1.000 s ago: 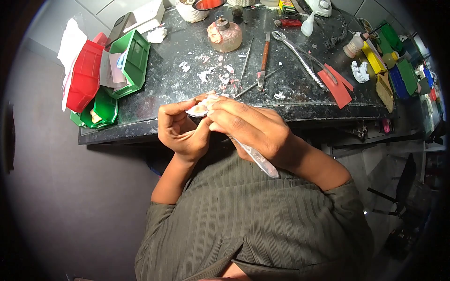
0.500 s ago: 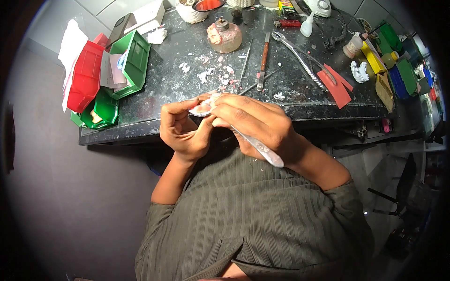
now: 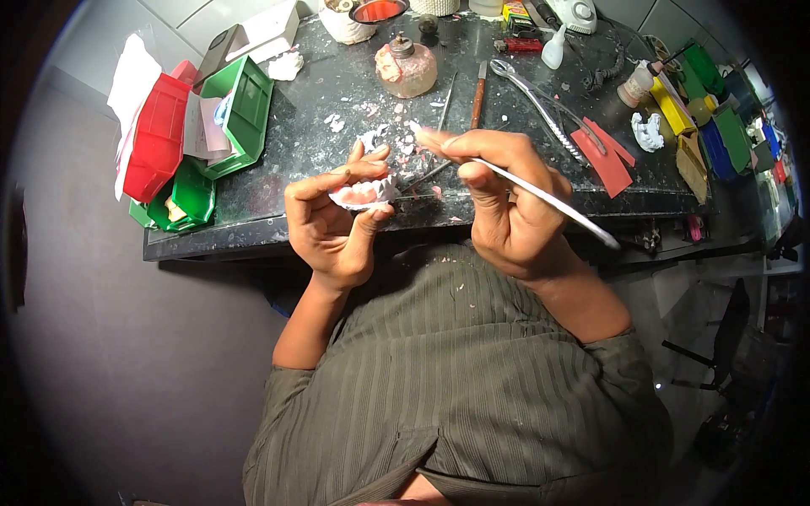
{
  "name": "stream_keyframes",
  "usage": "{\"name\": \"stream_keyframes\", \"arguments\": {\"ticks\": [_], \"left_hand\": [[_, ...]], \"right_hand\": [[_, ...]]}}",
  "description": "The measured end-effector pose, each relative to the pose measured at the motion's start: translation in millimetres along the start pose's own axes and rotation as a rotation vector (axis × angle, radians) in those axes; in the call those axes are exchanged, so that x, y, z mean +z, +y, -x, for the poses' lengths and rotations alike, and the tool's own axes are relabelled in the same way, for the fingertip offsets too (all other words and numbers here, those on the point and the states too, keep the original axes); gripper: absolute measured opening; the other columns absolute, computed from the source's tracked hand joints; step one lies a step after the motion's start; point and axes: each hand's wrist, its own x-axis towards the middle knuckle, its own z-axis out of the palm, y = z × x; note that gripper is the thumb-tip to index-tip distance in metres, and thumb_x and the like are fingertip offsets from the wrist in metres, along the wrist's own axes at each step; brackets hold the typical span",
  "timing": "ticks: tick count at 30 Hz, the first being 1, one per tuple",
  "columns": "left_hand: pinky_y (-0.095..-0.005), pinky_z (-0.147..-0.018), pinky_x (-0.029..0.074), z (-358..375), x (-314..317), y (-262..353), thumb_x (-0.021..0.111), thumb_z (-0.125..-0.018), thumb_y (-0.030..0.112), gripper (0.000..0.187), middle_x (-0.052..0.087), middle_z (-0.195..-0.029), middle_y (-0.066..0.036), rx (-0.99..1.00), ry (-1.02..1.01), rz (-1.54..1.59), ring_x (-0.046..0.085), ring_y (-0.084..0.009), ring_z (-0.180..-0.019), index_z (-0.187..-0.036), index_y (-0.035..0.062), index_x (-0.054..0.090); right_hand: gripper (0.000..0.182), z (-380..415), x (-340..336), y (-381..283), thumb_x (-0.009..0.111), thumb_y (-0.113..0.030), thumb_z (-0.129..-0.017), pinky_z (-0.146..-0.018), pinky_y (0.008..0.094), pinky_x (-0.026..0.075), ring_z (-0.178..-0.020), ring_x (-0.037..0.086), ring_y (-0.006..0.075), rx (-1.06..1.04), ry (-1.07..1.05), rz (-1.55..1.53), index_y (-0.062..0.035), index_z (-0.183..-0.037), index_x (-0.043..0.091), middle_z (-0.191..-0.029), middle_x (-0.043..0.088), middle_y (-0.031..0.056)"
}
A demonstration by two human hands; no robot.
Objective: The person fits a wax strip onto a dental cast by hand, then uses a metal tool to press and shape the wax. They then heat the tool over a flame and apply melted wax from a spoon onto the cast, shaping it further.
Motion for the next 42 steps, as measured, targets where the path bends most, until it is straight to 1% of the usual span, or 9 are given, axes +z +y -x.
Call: {"name": "stream_keyframes", "arguments": {"ticks": [2, 4, 6, 9, 14, 25, 30, 33, 42], "left_hand": [[-0.0592, -0.113, 0.036, 2.7, 1.3, -1.3, 0.075, -0.083, -0.008, 0.046, 0.067, -0.108, -0.023, -0.008, 0.015, 0.015, 0.067, -0.0347, -0.110, -0.117, -0.0005, 0.044], [-0.0571, -0.111, 0.040, 3.8, 2.2, -0.9, 0.075, -0.082, -0.009, 0.046, 0.067, -0.108, -0.021, -0.018, 0.030, 0.032, 0.068, -0.0324, -0.108, -0.116, -0.0016, 0.046], [-0.0538, -0.105, 0.049, 3.4, 2.3, 0.8, 0.076, -0.082, -0.009, 0.044, 0.066, -0.106, -0.020, -0.008, 0.032, 0.016, 0.068, -0.0312, -0.106, -0.115, -0.0028, 0.047], [-0.0516, -0.099, 0.054, 4.6, 5.0, -1.0, 0.076, -0.082, -0.009, 0.042, 0.066, -0.104, -0.020, 0.005, 0.070, 0.018, 0.068, -0.0309, -0.103, -0.113, -0.0032, 0.047], [-0.0516, -0.098, 0.054, 4.4, 3.9, -3.8, 0.076, -0.082, -0.009, 0.041, 0.066, -0.104, -0.022, 0.035, 0.062, -0.015, 0.069, -0.0311, -0.101, -0.113, -0.0040, 0.048], [-0.0493, -0.098, 0.055, 4.5, 4.1, -3.8, 0.077, -0.082, -0.007, 0.041, 0.067, -0.105, -0.023, 0.056, 0.075, -0.032, 0.070, -0.0311, -0.101, -0.112, -0.0049, 0.049], [-0.0396, -0.095, 0.056, 6.7, 1.0, 0.7, 0.076, -0.083, -0.009, 0.041, 0.068, -0.107, -0.023, -0.086, 0.058, 0.048, 0.070, -0.0277, -0.102, -0.114, -0.0050, 0.048], [-0.0360, -0.092, 0.056, 2.1, -1.1, 6.2, 0.074, -0.084, -0.010, 0.042, 0.068, -0.108, -0.023, -0.105, 0.024, 0.072, 0.070, -0.0257, -0.103, -0.115, -0.0048, 0.047], [-0.0325, -0.090, 0.055, -3.6, -11.2, 14.5, 0.074, -0.082, -0.012, 0.045, 0.067, -0.108, -0.018, -0.355, -0.013, 0.253, 0.068, -0.0204, -0.101, -0.117, -0.0031, 0.047]], "right_hand": [[0.025, -5.6, -8.9, -6.4, 0.056, -0.016, -0.104, -0.081, 0.0316, 0.059, -0.097, 0.073, 0.0261, -0.065, -0.207, 0.172, 0.0093, -0.104, 0.061, -0.108, 0.071, 0.0234], [0.021, -12.6, -5.1, -14.9, 0.067, -0.012, -0.096, -0.079, 0.0320, 0.060, -0.094, 0.073, 0.0288, -0.117, -0.287, 0.228, 0.0073, -0.105, 0.067, -0.105, 0.071, 0.0216], [0.020, -10.2, -0.7, -14.3, 0.070, -0.009, -0.092, -0.079, 0.0336, 0.060, -0.094, 0.073, 0.0307, -0.184, -0.333, 0.243, 0.0069, -0.104, 0.068, -0.103, 0.072, 0.0203], [0.022, -2.1, 6.8, -12.8, 0.072, -0.010, -0.090, -0.079, 0.0341, 0.061, -0.095, 0.074, 0.0301, -0.163, -0.365, 0.243, 0.0056, -0.105, 0.069, -0.103, 0.072, 0.0177], [0.024, -0.5, 7.5, -12.2, 0.073, -0.012, -0.090, -0.078, 0.0338, 0.062, -0.096, 0.074, 0.0288, -0.178, -0.389, 0.272, 0.0046, -0.107, 0.069, -0.105, 0.073, 0.0173], [0.020, 0.4, 8.7, -12.2, 0.072, -0.007, -0.091, -0.078, 0.0339, 0.062, -0.095, 0.074, 0.0293, -0.166, -0.392, 0.293, 0.0062, -0.105, 0.068, -0.102, 0.073, 0.0176], [0.018, -2.5, 8.8, -13.2, 0.071, -0.005, -0.091, -0.079, 0.0346, 0.062, -0.095, 0.074, 0.0304, -0.160, -0.384, 0.275, 0.0073, -0.103, 0.068, -0.101, 0.073, 0.0179], [0.017, -3.0, 8.3, -12.3, 0.070, -0.004, -0.090, -0.080, 0.0354, 0.062, -0.095, 0.074, 0.0314, -0.160, -0.382, 0.249, 0.0078, -0.102, 0.068, -0.100, 0.073, 0.0181], [0.014, -6.6, 6.0, -10.1, 0.069, -0.005, -0.092, -0.082, 0.0365, 0.060, -0.093, 0.073, 0.0318, -0.103, -0.387, 0.191, 0.0071, -0.099, 0.069, -0.098, 0.073, 0.0173]]}}
